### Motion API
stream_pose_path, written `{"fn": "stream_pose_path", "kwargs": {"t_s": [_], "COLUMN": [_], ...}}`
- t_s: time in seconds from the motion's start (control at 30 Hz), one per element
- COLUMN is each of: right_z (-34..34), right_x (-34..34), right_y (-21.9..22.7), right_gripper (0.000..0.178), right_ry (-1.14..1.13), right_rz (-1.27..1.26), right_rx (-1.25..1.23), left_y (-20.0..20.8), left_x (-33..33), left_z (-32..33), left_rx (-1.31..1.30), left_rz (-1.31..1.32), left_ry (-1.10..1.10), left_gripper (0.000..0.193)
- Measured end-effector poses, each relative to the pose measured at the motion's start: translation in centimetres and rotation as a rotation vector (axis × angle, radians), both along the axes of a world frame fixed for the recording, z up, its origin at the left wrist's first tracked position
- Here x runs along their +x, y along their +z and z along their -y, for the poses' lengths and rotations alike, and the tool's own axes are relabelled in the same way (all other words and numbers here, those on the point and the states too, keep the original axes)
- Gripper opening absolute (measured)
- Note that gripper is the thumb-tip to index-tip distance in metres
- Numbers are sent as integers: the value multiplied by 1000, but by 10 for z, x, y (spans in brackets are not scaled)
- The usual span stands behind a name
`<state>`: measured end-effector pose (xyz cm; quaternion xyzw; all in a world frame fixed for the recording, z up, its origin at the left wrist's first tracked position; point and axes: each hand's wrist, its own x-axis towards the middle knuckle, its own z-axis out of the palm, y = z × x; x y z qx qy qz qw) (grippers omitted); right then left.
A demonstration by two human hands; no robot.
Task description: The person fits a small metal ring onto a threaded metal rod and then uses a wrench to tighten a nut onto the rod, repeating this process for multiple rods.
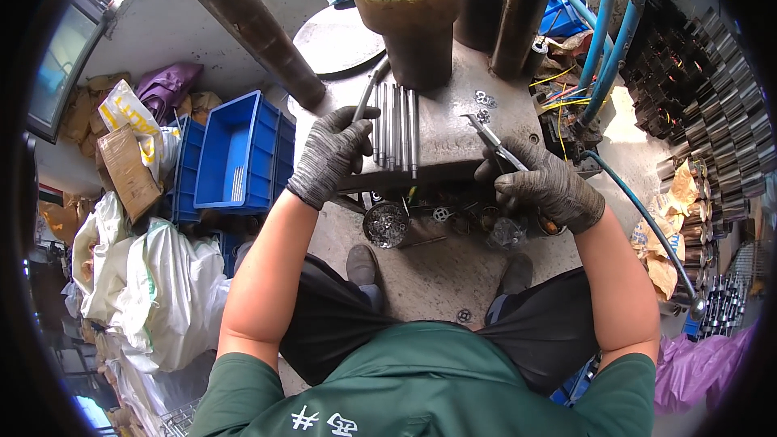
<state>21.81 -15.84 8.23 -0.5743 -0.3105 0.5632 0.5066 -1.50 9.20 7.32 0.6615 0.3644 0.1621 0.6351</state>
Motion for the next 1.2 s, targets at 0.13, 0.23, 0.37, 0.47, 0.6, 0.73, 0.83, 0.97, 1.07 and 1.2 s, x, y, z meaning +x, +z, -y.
{"fn": "stream_pose_path", "kwargs": {"t_s": [0.13, 0.23, 0.37, 0.47, 0.6, 0.73, 0.83, 0.97, 1.07, 1.2], "right_z": [-1, -6, -15, -18, -27, -39, -46, -55, -59, -59], "right_x": [12, 17, 24, 32, 23, 7, 6, 9, 14, 15], "right_y": [-12, -19, -27, -44, -46, -47, -50, -47, -52, -54], "right_gripper": [55, 51, 42, 37, 25, 28, 28, 26, 27, 34], "right_ry": [-108, -174, -198, -183, -148, -73, -5, 75, -67, -31], "right_rz": [102, 213, 517, 784, 1205, 1314, 1376, 1530, 1461, 1552], "right_rx": [10, 57, 134, 222, 213, 385, 406, 221, 245, 352], "left_y": [-36, -36, -38, -40, -34, -45, -39, -42, -46, -34], "left_x": [-17, -26, -30, -26, -19, -11, 1, 2, 1, 0], "left_z": [-58, -67, -70, -70, -61, -50, -32, -35, -41, -39], "left_rx": [471, 841, 1026, 1097, 1217, 946, 858, 934, 927, 850], "left_rz": [-308, -569, -634, -647, -558, -310, -325, -415, -394, -446], "left_ry": [170, 100, 81, 70, 105, 26, -77, -115, -87, -104], "left_gripper": [39, 49, 38, 33, 29, 33, 44, 43, 40, 45]}}
